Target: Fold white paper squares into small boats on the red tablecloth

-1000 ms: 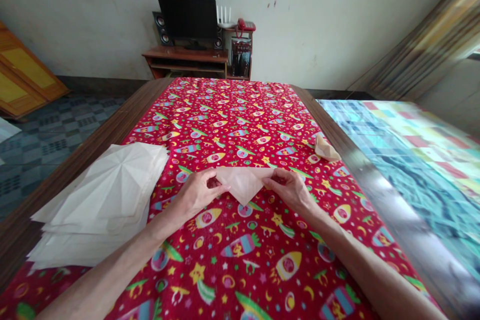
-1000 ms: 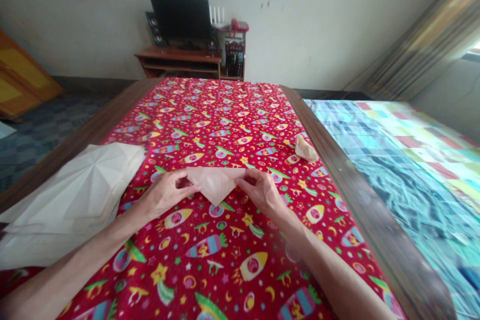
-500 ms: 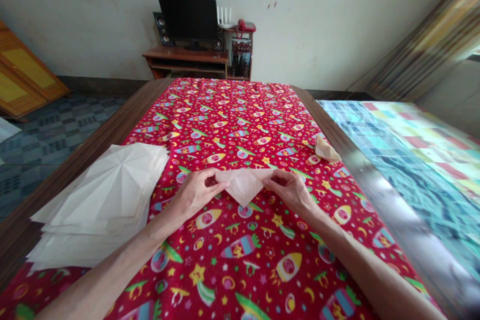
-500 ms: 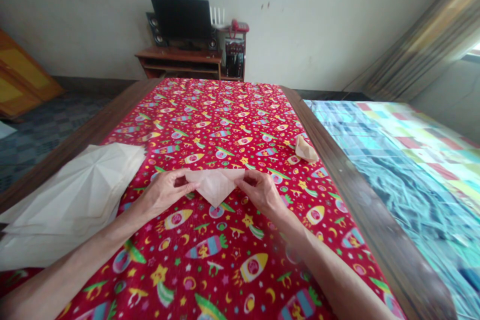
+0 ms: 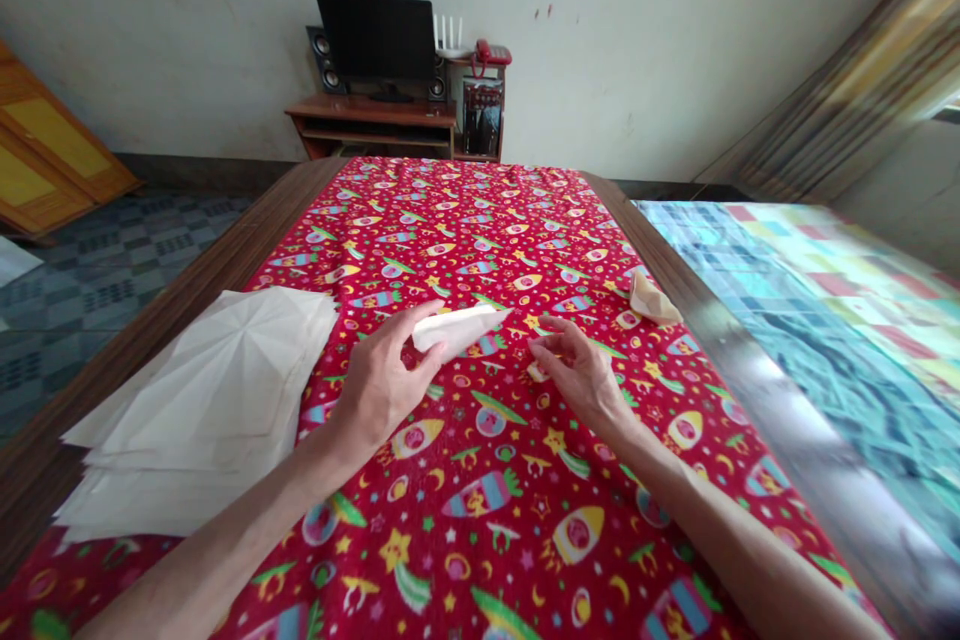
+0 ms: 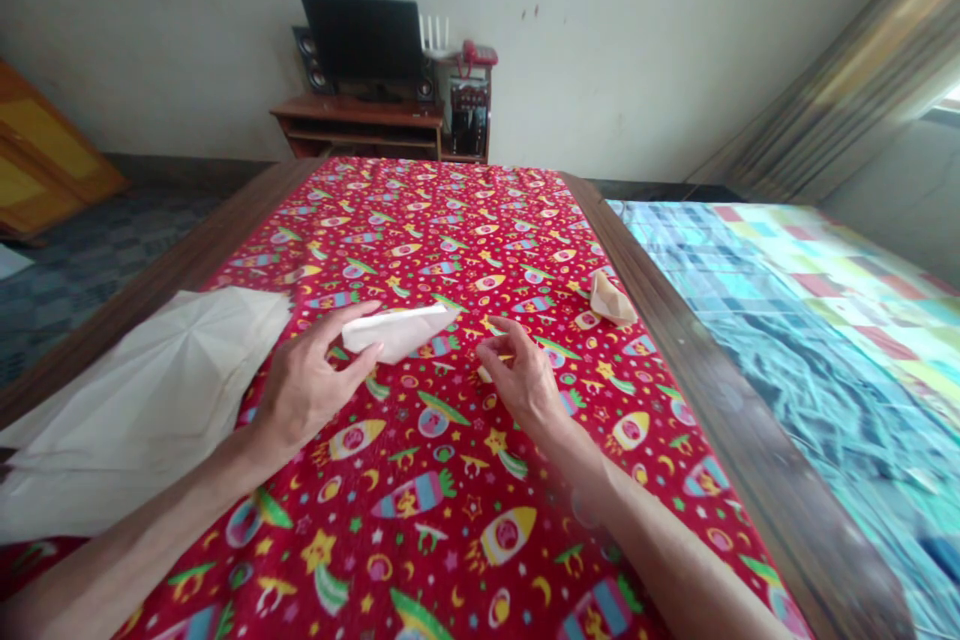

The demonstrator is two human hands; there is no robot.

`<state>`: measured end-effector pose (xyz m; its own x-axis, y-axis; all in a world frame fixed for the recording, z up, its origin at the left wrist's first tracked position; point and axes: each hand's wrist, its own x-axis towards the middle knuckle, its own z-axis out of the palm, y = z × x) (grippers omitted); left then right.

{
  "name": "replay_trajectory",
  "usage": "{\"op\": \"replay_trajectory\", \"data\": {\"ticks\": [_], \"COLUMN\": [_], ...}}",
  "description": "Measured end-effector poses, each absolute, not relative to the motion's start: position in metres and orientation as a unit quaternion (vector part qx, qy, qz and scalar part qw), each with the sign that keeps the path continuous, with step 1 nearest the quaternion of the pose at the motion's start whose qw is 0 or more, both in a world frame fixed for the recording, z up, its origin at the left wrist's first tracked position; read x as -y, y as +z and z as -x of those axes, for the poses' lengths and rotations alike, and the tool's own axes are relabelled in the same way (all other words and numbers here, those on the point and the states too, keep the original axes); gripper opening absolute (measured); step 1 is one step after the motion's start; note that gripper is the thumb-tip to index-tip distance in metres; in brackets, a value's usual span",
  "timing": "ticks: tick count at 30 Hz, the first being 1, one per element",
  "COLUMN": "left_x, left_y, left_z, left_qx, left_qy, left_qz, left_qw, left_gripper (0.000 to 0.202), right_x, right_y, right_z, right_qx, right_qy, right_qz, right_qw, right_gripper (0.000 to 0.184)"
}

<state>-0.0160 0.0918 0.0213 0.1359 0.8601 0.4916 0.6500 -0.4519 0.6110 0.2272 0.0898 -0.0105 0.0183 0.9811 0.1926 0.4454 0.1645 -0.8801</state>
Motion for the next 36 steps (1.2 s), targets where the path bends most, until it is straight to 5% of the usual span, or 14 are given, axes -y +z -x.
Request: {"op": "replay_trajectory", "data": {"ticks": [5,10,14,17,20,24,31,36], "left_x": [-0.080,-0.075,-0.080,-0.087,-0.097,-0.110,-0.099,-0.093], "left_y": [0.015,-0.006,-0.014,-0.006,0.006,0.004,-0.021,-0.018], "left_z": [0.003,-0.026,-0.029,-0.019,-0.004,0.010,0.008,0.009], "left_qx": [-0.422,-0.408,-0.413,-0.375,-0.358,-0.365,-0.280,-0.299], "left_qy": [0.336,0.282,0.289,0.318,0.381,0.407,0.281,0.245], "left_qz": [-0.840,-0.850,-0.804,-0.815,-0.835,-0.831,-0.906,-0.910], "left_qw": [0.063,0.181,0.316,0.307,0.172,0.100,0.150,0.151], "left_gripper": [0.064,0.079,0.093,0.069,0.031,0.015,0.019,0.026], "right_x": [-0.083,-0.080,-0.083,-0.086,-0.092,-0.108,-0.142,-0.126], "right_y": [-0.003,-0.001,-0.004,-0.010,-0.013,-0.010,-0.003,0.006], "right_z": [-0.223,-0.218,-0.217,-0.217,-0.224,-0.237,-0.237,-0.228], "right_qx": [0.658,0.679,0.691,0.676,0.680,0.741,0.832,0.779], "right_qy": [0.318,0.367,0.352,0.348,0.328,0.302,0.281,0.144], "right_qz": [0.546,0.519,0.536,0.559,0.574,0.537,0.423,0.453], "right_qw": [0.410,0.366,0.333,0.332,0.316,0.268,0.223,0.409], "right_gripper": [0.033,0.038,0.024,0.017,0.019,0.020,0.018,0.017]}}
